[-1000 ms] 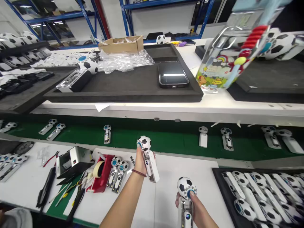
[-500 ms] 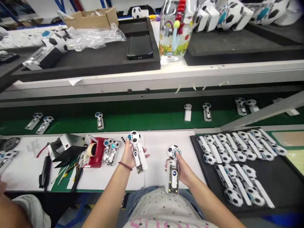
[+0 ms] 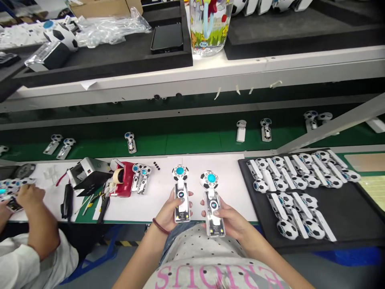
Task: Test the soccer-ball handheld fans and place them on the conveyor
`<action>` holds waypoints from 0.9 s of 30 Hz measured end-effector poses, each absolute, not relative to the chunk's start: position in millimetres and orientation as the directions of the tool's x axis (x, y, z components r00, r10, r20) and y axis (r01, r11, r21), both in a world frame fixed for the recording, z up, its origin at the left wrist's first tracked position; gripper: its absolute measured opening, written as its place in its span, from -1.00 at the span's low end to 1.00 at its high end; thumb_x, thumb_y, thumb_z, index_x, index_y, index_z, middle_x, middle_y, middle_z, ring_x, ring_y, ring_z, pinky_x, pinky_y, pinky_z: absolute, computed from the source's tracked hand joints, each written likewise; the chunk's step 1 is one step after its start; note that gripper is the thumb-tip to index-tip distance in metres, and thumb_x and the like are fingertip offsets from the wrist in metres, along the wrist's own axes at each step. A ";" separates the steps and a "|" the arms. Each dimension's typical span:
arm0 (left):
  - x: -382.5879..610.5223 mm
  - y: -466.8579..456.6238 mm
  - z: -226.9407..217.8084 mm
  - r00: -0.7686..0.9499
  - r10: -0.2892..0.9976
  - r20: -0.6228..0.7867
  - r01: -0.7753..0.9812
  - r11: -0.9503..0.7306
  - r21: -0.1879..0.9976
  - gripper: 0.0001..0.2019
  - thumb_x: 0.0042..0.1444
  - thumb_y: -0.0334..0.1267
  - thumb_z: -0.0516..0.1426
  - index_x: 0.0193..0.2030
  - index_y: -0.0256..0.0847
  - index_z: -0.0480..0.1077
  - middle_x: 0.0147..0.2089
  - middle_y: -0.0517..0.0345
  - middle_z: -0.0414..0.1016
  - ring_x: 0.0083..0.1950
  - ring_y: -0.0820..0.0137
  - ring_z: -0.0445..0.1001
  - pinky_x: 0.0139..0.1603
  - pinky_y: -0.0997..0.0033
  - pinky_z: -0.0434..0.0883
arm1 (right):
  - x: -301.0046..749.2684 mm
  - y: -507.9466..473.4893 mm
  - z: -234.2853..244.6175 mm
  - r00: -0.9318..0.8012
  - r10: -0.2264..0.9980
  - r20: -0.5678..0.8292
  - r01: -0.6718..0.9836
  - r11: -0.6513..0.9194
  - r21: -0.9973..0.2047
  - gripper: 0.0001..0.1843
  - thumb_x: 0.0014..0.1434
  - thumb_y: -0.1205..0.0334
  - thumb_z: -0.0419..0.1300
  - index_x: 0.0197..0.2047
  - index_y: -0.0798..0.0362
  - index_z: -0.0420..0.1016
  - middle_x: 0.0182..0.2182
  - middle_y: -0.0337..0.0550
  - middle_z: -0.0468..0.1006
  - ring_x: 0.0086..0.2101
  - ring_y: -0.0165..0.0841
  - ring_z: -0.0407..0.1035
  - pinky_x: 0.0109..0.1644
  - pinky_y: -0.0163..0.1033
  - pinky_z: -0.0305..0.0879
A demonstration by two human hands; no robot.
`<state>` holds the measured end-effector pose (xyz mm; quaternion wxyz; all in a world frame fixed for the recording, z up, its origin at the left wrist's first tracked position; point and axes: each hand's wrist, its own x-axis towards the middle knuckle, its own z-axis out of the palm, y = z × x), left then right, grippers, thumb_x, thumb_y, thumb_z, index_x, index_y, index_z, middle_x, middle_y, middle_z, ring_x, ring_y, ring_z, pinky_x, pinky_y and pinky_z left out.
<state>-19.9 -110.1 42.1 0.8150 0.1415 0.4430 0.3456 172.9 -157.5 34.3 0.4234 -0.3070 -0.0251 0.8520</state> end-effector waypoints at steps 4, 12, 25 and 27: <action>-12.7 -118.3 61.3 0.363 0.731 -0.578 -0.445 0.681 0.582 -0.57 -0.13 -0.40 0.17 -0.09 -0.07 0.16 -0.16 0.14 0.36 -0.40 0.43 0.38 -0.50 0.43 0.36 | 169.8 -153.9 50.0 -0.440 0.766 -0.469 -0.691 -0.622 -0.368 -0.32 -0.13 0.47 0.22 0.05 -0.14 0.14 -0.22 -0.22 0.43 -0.30 -0.30 0.38 -0.24 -0.05 0.38; 2.1 -128.6 84.4 0.337 0.768 -0.545 -0.480 0.638 0.602 -0.59 -0.11 -0.32 0.20 -0.11 -0.10 0.17 -0.22 0.12 0.36 -0.36 0.39 0.38 -0.45 0.40 0.34 | 174.1 -147.6 77.8 -0.442 0.809 -0.387 -0.667 -0.585 -0.461 -0.37 -0.09 0.49 0.17 0.03 -0.16 0.15 -0.27 -0.24 0.45 -0.30 -0.31 0.39 -0.26 -0.16 0.36; 18.8 -118.9 107.0 0.344 0.767 -0.541 -0.369 0.640 0.674 -0.45 -0.04 -0.24 0.18 0.10 -0.10 0.08 -0.36 0.13 0.40 -0.44 0.36 0.42 -0.48 0.39 0.35 | 191.3 -135.9 95.6 -0.433 0.848 -0.306 -0.678 -0.530 -0.509 -0.34 -0.02 0.46 0.17 0.10 -0.20 0.06 -0.20 -0.23 0.41 -0.29 -0.32 0.39 -0.23 -0.16 0.35; 20.8 -116.0 108.8 0.359 0.778 -0.516 -0.365 0.626 0.689 -0.41 -0.04 -0.24 0.18 0.14 -0.06 0.06 -0.35 0.13 0.42 -0.41 0.36 0.43 -0.43 0.39 0.36 | 192.6 -134.3 94.7 -0.421 0.859 -0.291 -0.678 -0.511 -0.528 -0.31 -0.01 0.44 0.18 0.13 -0.21 0.03 -0.14 -0.21 0.39 -0.27 -0.33 0.39 -0.20 -0.16 0.33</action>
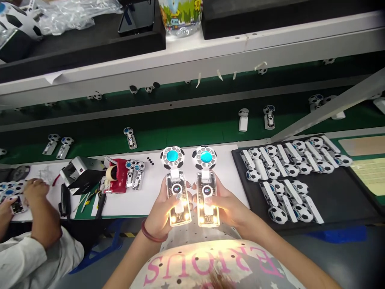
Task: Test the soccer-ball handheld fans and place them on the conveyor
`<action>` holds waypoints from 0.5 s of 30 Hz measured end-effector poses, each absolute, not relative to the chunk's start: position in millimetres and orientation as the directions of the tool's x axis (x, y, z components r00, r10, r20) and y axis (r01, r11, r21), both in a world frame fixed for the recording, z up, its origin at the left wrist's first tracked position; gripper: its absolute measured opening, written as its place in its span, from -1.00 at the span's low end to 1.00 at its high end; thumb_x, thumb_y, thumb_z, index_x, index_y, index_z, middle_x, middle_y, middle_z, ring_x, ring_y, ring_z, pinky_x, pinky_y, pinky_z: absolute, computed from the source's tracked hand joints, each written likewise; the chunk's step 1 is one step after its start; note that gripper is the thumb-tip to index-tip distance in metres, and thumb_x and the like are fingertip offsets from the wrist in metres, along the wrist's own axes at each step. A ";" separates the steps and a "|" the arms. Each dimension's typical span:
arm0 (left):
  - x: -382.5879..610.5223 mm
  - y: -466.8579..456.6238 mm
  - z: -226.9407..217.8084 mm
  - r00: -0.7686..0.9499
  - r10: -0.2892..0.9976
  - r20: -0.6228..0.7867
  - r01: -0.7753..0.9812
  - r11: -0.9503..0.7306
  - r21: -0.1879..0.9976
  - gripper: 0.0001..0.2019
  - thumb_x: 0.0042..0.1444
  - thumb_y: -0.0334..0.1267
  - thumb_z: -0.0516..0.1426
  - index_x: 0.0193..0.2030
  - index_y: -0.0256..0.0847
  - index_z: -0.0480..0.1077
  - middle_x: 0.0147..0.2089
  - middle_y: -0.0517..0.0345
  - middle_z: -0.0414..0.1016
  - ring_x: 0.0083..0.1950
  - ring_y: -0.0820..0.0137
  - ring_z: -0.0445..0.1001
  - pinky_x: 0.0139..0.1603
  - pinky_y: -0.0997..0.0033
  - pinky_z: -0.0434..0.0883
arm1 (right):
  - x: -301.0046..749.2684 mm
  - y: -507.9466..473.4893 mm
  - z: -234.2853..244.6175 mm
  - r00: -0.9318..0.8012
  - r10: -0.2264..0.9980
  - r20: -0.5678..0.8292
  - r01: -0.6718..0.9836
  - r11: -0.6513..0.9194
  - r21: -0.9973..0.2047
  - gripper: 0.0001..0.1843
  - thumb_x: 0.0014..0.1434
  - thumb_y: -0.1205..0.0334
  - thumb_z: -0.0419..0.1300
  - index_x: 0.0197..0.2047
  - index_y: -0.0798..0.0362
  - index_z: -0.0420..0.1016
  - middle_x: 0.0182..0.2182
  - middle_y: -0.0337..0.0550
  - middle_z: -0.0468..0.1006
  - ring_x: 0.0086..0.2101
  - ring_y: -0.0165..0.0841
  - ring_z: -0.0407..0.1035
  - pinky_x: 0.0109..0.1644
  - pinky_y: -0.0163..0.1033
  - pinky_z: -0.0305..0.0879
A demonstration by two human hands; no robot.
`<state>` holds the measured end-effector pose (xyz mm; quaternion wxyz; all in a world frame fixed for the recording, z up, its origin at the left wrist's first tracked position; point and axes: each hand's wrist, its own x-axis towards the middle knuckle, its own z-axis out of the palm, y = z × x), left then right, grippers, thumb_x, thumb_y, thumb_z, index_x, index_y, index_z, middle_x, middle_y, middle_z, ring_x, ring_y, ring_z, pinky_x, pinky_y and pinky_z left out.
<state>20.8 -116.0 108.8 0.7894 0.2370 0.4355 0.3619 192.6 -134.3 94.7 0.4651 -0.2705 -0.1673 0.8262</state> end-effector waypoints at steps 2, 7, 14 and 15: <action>22.0 -112.8 111.0 0.378 0.782 -0.497 -0.362 0.618 0.698 -0.41 -0.03 -0.26 0.18 0.14 0.00 0.06 -0.32 0.13 0.43 -0.39 0.35 0.43 -0.40 0.37 0.37 | 194.2 -132.8 93.1 -0.409 0.864 -0.293 -0.674 -0.502 -0.542 -0.28 -0.01 0.42 0.19 0.15 -0.22 0.00 -0.09 -0.20 0.36 -0.23 -0.33 0.37 -0.15 -0.14 0.32; 25.5 -106.2 115.7 0.395 0.780 -0.486 -0.396 0.622 0.676 -0.41 -0.06 -0.33 0.19 0.11 -0.02 0.06 -0.26 0.13 0.41 -0.35 0.35 0.43 -0.35 0.35 0.38 | 196.7 -129.4 89.9 -0.413 0.858 -0.306 -0.669 -0.513 -0.538 -0.26 -0.01 0.41 0.20 0.16 -0.22 -0.02 -0.05 -0.19 0.35 -0.17 -0.31 0.36 -0.13 -0.14 0.32; 29.4 -104.2 114.1 0.363 0.797 -0.483 -0.428 0.603 0.673 -0.45 -0.07 -0.36 0.20 0.06 -0.04 0.09 -0.19 0.13 0.37 -0.29 0.38 0.42 -0.31 0.38 0.38 | 198.8 -126.2 92.0 -0.390 0.850 -0.353 -0.694 -0.524 -0.494 -0.17 0.00 0.42 0.19 0.21 -0.27 -0.13 -0.05 -0.20 0.37 -0.17 -0.31 0.36 -0.13 -0.14 0.32; 29.4 -104.0 113.9 0.365 0.795 -0.485 -0.437 0.606 0.664 -0.45 -0.08 -0.36 0.21 0.05 -0.05 0.09 -0.18 0.12 0.36 -0.28 0.38 0.42 -0.31 0.39 0.38 | 200.0 -125.5 92.8 -0.388 0.848 -0.362 -0.688 -0.528 -0.498 -0.15 0.00 0.41 0.20 0.22 -0.28 -0.15 -0.05 -0.21 0.37 -0.17 -0.31 0.36 -0.11 -0.14 0.32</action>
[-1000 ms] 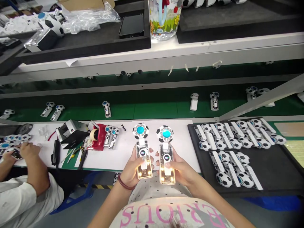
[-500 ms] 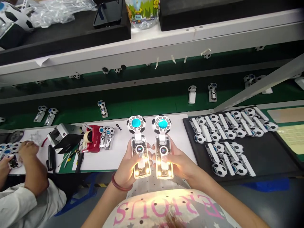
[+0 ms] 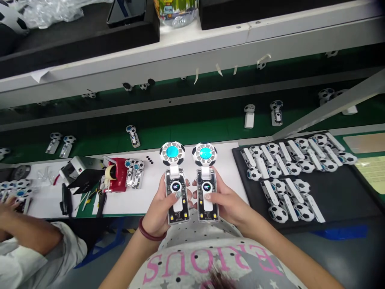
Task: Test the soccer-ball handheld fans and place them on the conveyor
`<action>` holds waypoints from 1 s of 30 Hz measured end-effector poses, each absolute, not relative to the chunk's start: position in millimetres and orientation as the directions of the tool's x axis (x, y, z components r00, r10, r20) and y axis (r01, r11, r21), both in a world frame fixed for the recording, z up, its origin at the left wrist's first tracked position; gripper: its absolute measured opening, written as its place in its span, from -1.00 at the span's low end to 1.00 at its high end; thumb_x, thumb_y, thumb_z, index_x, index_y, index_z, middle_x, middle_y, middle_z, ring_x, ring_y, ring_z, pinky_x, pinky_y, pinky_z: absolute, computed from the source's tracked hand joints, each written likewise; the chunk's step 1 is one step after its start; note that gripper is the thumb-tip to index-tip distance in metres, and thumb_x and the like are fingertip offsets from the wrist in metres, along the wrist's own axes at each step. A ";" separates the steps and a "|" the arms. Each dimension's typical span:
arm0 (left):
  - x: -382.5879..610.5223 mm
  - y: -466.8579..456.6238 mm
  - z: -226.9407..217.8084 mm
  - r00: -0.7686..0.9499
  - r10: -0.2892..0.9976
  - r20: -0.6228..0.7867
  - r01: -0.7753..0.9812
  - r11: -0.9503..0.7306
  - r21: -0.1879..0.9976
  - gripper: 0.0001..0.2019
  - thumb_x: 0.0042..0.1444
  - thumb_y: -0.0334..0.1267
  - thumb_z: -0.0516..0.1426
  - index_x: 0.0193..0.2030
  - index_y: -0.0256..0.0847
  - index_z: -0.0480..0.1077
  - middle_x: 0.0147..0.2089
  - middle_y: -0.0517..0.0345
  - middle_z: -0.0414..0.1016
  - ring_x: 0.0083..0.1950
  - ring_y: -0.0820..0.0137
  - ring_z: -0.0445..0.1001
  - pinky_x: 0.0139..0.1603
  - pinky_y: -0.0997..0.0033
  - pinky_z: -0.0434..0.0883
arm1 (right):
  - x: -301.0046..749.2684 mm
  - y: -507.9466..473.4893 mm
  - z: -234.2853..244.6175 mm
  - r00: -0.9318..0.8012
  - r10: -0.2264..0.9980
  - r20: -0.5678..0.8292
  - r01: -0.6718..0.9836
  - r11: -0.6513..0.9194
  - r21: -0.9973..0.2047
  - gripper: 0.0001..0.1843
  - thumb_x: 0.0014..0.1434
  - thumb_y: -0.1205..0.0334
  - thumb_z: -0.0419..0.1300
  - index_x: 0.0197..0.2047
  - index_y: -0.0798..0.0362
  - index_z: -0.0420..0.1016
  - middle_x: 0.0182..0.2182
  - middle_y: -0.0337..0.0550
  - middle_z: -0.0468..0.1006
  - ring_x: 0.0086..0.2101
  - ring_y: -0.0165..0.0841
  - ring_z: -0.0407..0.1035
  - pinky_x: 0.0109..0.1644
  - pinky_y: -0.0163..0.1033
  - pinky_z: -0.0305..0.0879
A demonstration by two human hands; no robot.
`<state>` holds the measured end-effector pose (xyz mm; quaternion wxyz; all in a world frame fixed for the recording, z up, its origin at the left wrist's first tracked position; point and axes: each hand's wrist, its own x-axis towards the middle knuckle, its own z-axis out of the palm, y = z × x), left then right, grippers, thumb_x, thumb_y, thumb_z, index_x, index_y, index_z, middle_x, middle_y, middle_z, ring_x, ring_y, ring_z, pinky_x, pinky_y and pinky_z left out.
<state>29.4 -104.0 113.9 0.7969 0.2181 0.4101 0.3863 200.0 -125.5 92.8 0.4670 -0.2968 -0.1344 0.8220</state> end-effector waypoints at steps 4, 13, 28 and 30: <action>28.9 -103.0 113.2 0.394 0.782 -0.483 -0.441 0.622 0.647 -0.44 -0.10 -0.37 0.23 0.03 -0.04 0.11 -0.16 0.15 0.33 -0.28 0.40 0.41 -0.31 0.38 0.38 | 205.0 -123.0 94.2 -0.378 0.854 -0.359 -0.677 -0.519 -0.522 -0.10 -0.05 0.42 0.23 0.22 -0.30 -0.16 -0.02 -0.22 0.35 -0.15 -0.32 0.35 -0.08 -0.15 0.30; 31.3 -107.9 110.0 0.440 0.767 -0.466 -0.402 0.633 0.662 -0.38 -0.10 -0.36 0.23 0.07 0.00 0.03 -0.23 0.14 0.34 -0.38 0.40 0.39 -0.38 0.34 0.37 | 206.5 -124.5 92.4 -0.348 0.872 -0.343 -0.674 -0.487 -0.555 -0.12 -0.08 0.41 0.25 0.19 -0.25 -0.11 -0.06 -0.22 0.37 -0.18 -0.34 0.36 -0.08 -0.16 0.29; 33.1 -112.4 114.3 0.479 0.758 -0.442 -0.414 0.639 0.648 -0.46 -0.15 -0.33 0.25 -0.04 -0.03 0.09 -0.15 0.12 0.30 -0.37 0.43 0.37 -0.40 0.39 0.33 | 211.2 -131.2 97.4 -0.347 0.893 -0.286 -0.669 -0.450 -0.592 -0.16 -0.04 0.39 0.24 0.19 -0.26 -0.10 -0.14 -0.25 0.39 -0.19 -0.34 0.36 -0.11 -0.17 0.30; 32.6 -113.5 114.3 0.486 0.755 -0.441 -0.409 0.642 0.648 -0.46 -0.14 -0.33 0.25 -0.04 -0.04 0.09 -0.16 0.12 0.30 -0.37 0.44 0.36 -0.38 0.38 0.32 | 210.7 -132.4 98.8 -0.348 0.895 -0.279 -0.675 -0.446 -0.587 -0.18 -0.03 0.39 0.24 0.19 -0.25 -0.09 -0.13 -0.23 0.40 -0.18 -0.34 0.36 -0.11 -0.18 0.30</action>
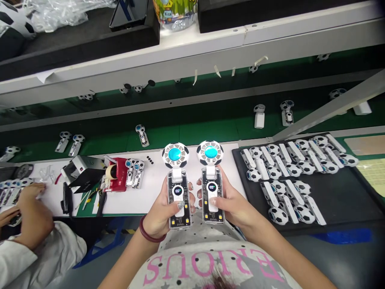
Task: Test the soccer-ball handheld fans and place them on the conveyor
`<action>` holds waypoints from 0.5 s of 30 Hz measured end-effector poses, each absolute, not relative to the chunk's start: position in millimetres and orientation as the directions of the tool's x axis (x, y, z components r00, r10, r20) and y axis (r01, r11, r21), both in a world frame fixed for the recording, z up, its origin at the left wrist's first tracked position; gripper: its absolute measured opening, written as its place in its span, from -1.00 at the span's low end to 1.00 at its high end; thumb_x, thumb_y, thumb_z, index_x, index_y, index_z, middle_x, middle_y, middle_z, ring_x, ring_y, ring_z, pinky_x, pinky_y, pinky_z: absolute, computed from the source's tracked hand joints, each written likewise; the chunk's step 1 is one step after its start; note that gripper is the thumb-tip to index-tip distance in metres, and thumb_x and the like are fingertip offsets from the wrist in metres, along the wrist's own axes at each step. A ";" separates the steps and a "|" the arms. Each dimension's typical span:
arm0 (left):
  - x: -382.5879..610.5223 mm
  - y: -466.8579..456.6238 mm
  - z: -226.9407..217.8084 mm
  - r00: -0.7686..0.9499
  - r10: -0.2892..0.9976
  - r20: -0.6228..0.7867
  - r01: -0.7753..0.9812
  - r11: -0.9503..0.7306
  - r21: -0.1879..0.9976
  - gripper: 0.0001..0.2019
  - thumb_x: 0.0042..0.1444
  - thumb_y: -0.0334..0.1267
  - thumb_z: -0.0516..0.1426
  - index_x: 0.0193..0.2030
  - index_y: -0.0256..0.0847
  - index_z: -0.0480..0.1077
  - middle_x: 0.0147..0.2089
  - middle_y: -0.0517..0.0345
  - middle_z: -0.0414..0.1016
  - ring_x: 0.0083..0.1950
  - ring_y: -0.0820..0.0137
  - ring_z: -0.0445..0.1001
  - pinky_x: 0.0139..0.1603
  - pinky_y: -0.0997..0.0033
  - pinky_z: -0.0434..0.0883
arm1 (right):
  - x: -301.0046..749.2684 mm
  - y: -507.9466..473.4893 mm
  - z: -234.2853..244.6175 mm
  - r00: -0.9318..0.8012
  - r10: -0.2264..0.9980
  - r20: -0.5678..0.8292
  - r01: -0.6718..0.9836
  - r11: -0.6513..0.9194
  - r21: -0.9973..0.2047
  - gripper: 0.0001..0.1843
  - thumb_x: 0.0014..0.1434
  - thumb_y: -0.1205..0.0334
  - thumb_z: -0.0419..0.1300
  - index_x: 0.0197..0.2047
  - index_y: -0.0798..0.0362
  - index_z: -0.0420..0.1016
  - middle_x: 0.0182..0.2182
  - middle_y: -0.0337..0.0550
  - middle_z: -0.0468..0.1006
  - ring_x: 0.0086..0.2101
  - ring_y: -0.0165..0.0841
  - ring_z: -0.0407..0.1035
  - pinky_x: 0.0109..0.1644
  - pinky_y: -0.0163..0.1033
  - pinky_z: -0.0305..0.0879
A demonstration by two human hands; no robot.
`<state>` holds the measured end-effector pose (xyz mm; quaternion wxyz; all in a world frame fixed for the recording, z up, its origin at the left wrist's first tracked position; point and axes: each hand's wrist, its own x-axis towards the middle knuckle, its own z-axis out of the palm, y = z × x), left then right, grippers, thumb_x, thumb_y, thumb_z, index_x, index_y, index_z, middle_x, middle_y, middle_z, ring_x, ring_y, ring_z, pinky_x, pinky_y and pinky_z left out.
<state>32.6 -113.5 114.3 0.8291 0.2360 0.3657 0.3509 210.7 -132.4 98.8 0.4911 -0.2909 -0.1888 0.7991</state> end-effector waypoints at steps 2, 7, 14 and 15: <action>32.0 -114.5 113.9 0.495 0.758 -0.426 -0.416 0.636 0.649 -0.48 -0.13 -0.32 0.24 -0.04 -0.04 0.10 -0.17 0.13 0.28 -0.35 0.43 0.35 -0.37 0.37 0.32 | 209.8 -133.1 100.8 -0.352 0.891 -0.287 -0.672 -0.453 -0.586 -0.17 -0.03 0.39 0.24 0.19 -0.26 -0.11 -0.11 -0.22 0.40 -0.19 -0.34 0.37 -0.12 -0.18 0.32; 29.3 -116.3 113.0 0.503 0.801 -0.326 -0.461 0.567 0.682 -0.57 -0.10 -0.31 0.22 -0.09 -0.04 0.15 -0.14 0.14 0.23 -0.31 0.42 0.32 -0.36 0.35 0.30 | 206.5 -134.7 105.2 -0.331 0.894 -0.302 -0.676 -0.448 -0.585 -0.21 -0.04 0.39 0.23 0.17 -0.24 -0.05 -0.16 -0.22 0.42 -0.24 -0.34 0.39 -0.20 -0.20 0.35; 29.4 -117.7 120.7 0.510 0.822 -0.255 -0.509 0.527 0.680 -0.63 -0.12 -0.27 0.22 -0.14 -0.06 0.23 -0.18 0.14 0.24 -0.38 0.46 0.28 -0.43 0.41 0.28 | 213.4 -141.0 98.0 -0.347 0.903 -0.253 -0.608 -0.422 -0.673 -0.19 -0.01 0.32 0.24 0.19 -0.27 -0.11 -0.11 -0.17 0.33 -0.22 -0.32 0.36 -0.19 -0.15 0.33; 27.5 -115.7 122.5 0.500 0.840 -0.214 -0.547 0.497 0.674 -0.66 -0.12 -0.22 0.21 -0.16 -0.08 0.26 -0.21 0.15 0.25 -0.41 0.48 0.27 -0.46 0.44 0.27 | 217.8 -140.3 97.2 -0.359 0.909 -0.210 -0.582 -0.394 -0.711 -0.24 -0.02 0.29 0.26 0.16 -0.23 -0.03 -0.10 -0.14 0.33 -0.20 -0.30 0.34 -0.17 -0.13 0.32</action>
